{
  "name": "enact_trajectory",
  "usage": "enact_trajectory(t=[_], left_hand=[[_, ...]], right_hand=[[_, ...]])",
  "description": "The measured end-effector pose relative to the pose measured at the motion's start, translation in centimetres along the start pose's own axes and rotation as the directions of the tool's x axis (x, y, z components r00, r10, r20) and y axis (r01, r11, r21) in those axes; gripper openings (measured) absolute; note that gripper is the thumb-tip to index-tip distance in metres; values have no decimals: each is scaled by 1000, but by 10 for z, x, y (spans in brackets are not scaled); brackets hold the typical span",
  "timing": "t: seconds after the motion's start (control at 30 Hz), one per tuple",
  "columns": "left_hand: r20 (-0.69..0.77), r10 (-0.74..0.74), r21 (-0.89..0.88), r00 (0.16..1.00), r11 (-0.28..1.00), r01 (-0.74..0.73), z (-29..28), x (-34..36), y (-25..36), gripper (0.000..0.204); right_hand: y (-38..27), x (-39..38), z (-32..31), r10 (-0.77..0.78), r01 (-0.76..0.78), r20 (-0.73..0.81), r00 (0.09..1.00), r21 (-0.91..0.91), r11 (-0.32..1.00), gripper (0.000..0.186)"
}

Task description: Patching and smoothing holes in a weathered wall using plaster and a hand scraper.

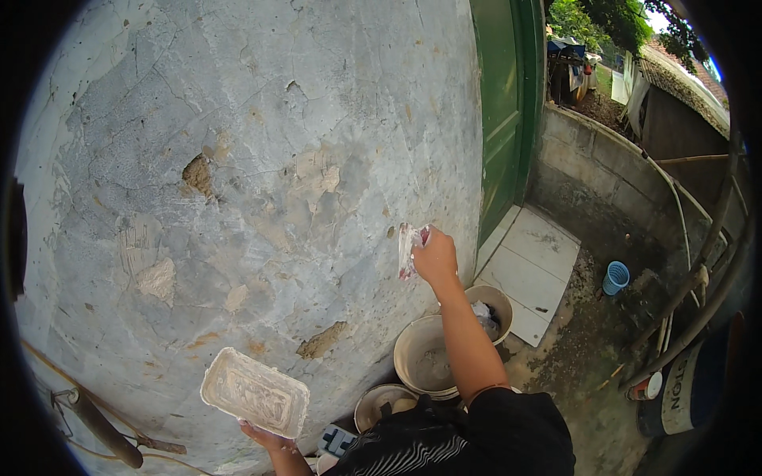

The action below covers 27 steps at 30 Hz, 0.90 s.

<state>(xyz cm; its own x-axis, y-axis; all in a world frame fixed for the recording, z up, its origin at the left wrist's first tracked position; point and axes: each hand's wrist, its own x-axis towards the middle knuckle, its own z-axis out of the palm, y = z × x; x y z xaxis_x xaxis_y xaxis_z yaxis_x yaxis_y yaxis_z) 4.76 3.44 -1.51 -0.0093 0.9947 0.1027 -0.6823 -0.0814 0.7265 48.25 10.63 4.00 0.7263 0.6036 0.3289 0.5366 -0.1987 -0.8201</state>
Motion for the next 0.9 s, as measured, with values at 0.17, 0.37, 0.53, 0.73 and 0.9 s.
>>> enact_trajectory(t=[0.17, 0.37, 0.53, 0.73, 0.9], left_hand=[[-8, 30, 47, 1000, 998, -30, 11, -3, 3, 77], [-26, 39, 73, 999, 997, -37, -3, 3, 0, 76], [0, 22, -12, 1000, 1000, -22, 4, 6, -1, 77], [-76, 21, 33, 997, 999, -19, 24, 7, 2, 85], [-85, -5, 70, 996, 997, 11, 14, 0, 2, 85]], right_hand=[[19, -1, 10, 60, -56, 39, 997, -106, 993, 18], [8, -9, 12, -18, 18, -3, 1000, -38, 999, 18], [-10, -13, -3, 59, -52, -52, 997, 126, 991, 17], [12, -12, 11, 49, -49, 6, 999, -41, 998, 15], [16, -19, 13, -8, 12, -45, 999, 88, 996, 16]])
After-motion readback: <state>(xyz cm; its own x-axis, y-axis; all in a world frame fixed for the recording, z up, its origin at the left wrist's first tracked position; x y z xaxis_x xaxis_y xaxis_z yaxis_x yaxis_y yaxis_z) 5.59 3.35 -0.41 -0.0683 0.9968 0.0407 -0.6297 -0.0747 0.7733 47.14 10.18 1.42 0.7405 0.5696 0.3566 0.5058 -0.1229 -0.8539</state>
